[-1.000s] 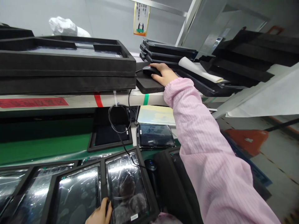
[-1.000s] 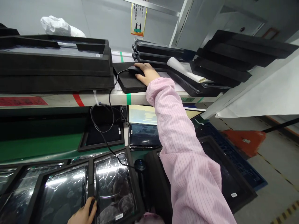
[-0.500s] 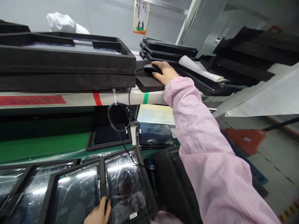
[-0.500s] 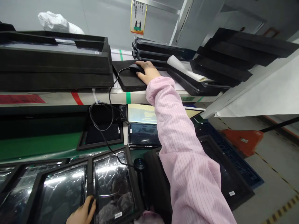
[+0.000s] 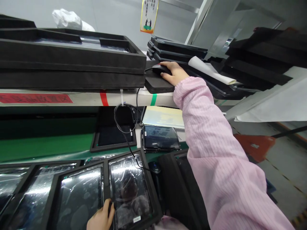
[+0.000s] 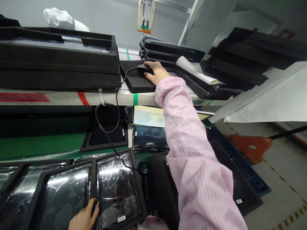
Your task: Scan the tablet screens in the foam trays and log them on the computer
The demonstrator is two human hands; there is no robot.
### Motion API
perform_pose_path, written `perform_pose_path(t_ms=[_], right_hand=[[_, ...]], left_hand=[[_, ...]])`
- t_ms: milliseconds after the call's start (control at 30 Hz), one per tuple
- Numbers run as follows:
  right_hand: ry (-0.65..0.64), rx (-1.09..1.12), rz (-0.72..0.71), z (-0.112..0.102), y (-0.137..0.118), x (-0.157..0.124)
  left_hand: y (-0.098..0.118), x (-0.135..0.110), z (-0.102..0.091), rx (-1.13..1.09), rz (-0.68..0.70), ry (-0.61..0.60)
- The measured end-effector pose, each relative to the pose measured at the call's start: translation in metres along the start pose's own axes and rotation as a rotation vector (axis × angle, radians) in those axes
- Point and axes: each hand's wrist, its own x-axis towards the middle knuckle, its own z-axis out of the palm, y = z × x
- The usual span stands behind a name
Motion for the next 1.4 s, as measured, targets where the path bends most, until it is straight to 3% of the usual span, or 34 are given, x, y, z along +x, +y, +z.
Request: perform_pose_path(t_ms=[1000,1133,1400], right_hand=[[0.001,-0.014,0.013,-0.001,-0.003,-0.001],[0.007,-0.002,0.011,0.000,-0.004,-0.001],[0.092,-0.033,0.056,0.000,-0.006,-0.005]], left_hand=[[0.006,-0.002,-0.001,0.100,-0.024,0.079],[0.005,-0.003,-0.004,0.055,-0.016,0.039],[0.012,-0.005,-0.007,0.108,-0.059,0.077]])
